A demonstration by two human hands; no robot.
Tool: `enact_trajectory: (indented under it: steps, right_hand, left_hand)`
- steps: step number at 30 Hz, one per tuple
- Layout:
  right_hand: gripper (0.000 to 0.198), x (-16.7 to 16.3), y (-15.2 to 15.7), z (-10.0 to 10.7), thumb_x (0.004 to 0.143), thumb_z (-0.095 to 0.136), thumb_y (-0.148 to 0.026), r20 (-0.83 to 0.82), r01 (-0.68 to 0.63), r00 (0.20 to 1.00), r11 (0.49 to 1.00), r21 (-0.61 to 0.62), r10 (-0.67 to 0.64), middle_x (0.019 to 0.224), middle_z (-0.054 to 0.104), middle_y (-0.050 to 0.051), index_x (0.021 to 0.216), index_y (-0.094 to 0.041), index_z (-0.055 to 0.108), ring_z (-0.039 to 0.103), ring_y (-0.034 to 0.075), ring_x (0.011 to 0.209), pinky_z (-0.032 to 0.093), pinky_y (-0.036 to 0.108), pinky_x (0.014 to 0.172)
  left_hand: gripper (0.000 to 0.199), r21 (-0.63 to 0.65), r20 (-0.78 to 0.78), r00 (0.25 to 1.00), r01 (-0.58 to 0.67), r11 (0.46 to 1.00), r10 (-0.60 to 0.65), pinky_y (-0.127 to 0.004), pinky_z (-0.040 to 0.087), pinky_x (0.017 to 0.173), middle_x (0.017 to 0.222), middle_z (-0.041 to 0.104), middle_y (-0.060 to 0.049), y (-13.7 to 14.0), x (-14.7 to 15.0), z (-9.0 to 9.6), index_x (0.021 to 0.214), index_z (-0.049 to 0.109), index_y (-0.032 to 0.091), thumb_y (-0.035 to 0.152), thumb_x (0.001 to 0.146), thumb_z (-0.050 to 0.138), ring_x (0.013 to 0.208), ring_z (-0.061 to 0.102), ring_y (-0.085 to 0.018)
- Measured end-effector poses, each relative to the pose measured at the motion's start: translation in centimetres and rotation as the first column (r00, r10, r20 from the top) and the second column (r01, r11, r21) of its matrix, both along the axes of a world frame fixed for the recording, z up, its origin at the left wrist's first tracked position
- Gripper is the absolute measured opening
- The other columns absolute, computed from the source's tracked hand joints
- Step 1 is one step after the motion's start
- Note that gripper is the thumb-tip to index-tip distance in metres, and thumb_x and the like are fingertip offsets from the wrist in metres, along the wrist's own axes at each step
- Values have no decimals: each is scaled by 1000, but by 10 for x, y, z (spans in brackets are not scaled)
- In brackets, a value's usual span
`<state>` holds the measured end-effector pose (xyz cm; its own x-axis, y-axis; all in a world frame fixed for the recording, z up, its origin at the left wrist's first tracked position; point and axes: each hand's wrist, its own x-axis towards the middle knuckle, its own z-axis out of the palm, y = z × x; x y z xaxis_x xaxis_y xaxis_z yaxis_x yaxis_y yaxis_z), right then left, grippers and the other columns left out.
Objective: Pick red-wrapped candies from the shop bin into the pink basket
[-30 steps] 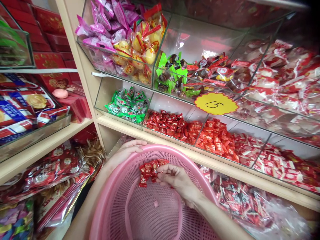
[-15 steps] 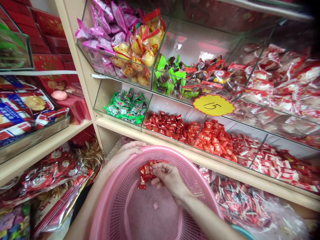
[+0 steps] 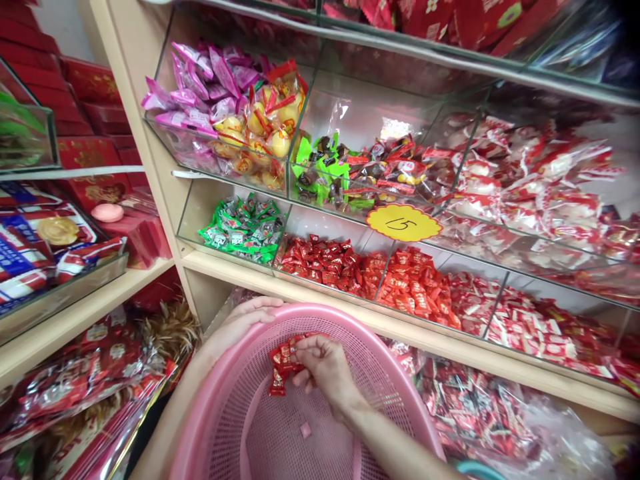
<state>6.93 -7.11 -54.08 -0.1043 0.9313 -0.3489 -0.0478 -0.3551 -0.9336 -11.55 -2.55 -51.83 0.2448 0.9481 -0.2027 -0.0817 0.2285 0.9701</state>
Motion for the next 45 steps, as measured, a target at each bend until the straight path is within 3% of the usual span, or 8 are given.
enact_trajectory:
  steps: [5, 10, 13, 16, 22, 25, 38, 45]
  right_hand:
    - [53, -2, -5, 0, 59, 67, -58, 79, -52, 996, 998, 40, 48, 51, 61, -3, 86, -16, 48, 51, 10, 31, 29, 16, 26]
    - [41, 12, -2, 41, 75, 56, -56, 250, -122, 967, 953, 276, 52, 46, 57, -4, 85, -17, 53, 45, 8, 28, 25, 16, 27]
    - [33, 26, 28, 77, 81, 52, -50, 356, -123, 931, 842, 525, -86, 52, 59, -3, 85, -17, 57, 45, 8, 33, 32, 19, 34]
    - [22, 36, 78, 100, 79, 58, -38, 502, -132, 788, 699, 703, -357, 58, 61, -2, 84, -17, 60, 54, 11, 49, 42, 22, 51]
    - [38, 33, 154, 100, 74, 64, -41, 858, -180, 342, 869, 461, -384, 102, 64, 12, 102, -16, 61, 63, 24, 92, 46, 30, 73]
    - [48, 28, 164, 94, 73, 64, -46, 908, -158, 220, 905, 394, -357, 114, 57, 18, 108, -13, 59, 61, 29, 99, 48, 34, 75]
    - [33, 35, 164, 81, 81, 53, -42, 882, -180, 238, 874, 452, -407, 109, 56, 14, 100, -16, 61, 61, 26, 94, 47, 34, 75]
    - [35, 31, 165, 86, 84, 50, -42, 886, -131, 277, 899, 419, -373, 109, 59, 19, 92, -12, 66, 61, 29, 97, 47, 37, 78]
  left_hand:
    - [36, -27, 16, 1000, -20, 999, 21, -22, 42, 84, 108, 64, -2, 1, 0, -1, 101, 62, 17, 22, 66, 66, 97, 57, -16]
    - [38, -55, 51, 999, -5, 998, 8, -24, 42, 83, 105, 65, -3, 3, 0, -2, 102, 62, 16, 20, 65, 65, 93, 57, -17]
    - [39, -49, 65, 998, 4, 999, -1, -25, 42, 83, 107, 64, -3, 4, 0, -3, 104, 61, 16, 21, 66, 65, 91, 58, -17]
    - [40, -46, 86, 996, 4, 999, 0, -26, 42, 84, 109, 63, -4, 4, -1, -7, 106, 60, 15, 21, 67, 65, 92, 58, -18]
    - [39, -20, 70, 997, 19, 1000, -18, -32, 40, 93, 111, 64, -7, 5, -5, -10, 105, 61, 16, 20, 67, 62, 102, 58, -22]
    - [38, -11, 63, 998, 22, 1000, -21, -34, 39, 95, 113, 64, -8, 6, -5, -9, 104, 62, 16, 21, 66, 62, 104, 59, -24]
    - [34, -70, 109, 994, 15, 997, -7, -26, 43, 84, 103, 67, -1, 6, -1, -3, 101, 62, 18, 18, 68, 63, 91, 60, -18]
    - [37, -78, 87, 996, 24, 997, -17, -28, 42, 86, 104, 68, -3, 7, -3, -6, 104, 61, 18, 21, 67, 65, 91, 62, -19]
